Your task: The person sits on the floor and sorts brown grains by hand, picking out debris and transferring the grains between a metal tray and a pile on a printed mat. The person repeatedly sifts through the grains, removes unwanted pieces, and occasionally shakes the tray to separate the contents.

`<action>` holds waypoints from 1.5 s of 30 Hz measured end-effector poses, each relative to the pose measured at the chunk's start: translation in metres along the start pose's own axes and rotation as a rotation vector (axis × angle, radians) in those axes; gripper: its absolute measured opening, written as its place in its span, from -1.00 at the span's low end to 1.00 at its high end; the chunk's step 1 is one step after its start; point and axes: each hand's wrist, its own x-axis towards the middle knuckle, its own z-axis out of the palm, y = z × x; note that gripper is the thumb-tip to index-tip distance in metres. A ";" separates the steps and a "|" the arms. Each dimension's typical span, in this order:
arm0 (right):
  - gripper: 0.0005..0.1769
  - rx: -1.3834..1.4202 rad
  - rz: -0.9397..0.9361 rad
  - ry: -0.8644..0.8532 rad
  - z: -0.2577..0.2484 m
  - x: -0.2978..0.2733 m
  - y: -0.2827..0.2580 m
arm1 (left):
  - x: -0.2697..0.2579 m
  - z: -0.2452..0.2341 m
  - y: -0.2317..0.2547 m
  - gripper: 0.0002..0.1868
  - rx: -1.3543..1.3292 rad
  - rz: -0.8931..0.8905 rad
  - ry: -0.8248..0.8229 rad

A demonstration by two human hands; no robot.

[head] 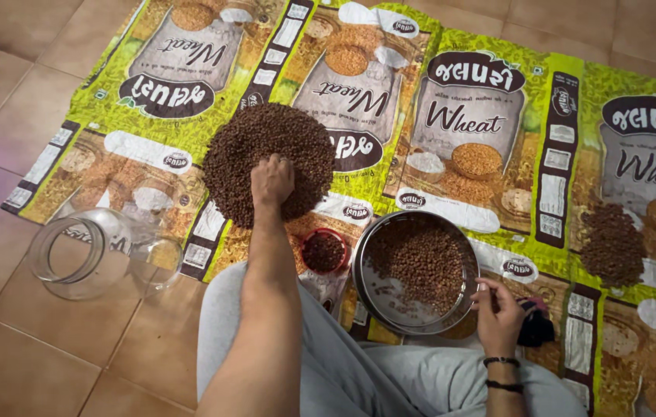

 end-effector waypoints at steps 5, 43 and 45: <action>-0.77 0.012 0.016 0.012 0.000 -0.001 -0.003 | -0.001 -0.002 0.002 -0.55 -0.041 -0.020 0.061; -0.84 -0.358 -0.293 0.084 0.004 -0.020 -0.046 | -0.096 -0.097 0.215 -0.64 -1.212 -0.015 -0.807; -0.65 -0.511 -0.164 0.129 0.002 -0.015 -0.033 | -0.071 -0.084 0.197 -0.71 -1.321 -0.233 -0.557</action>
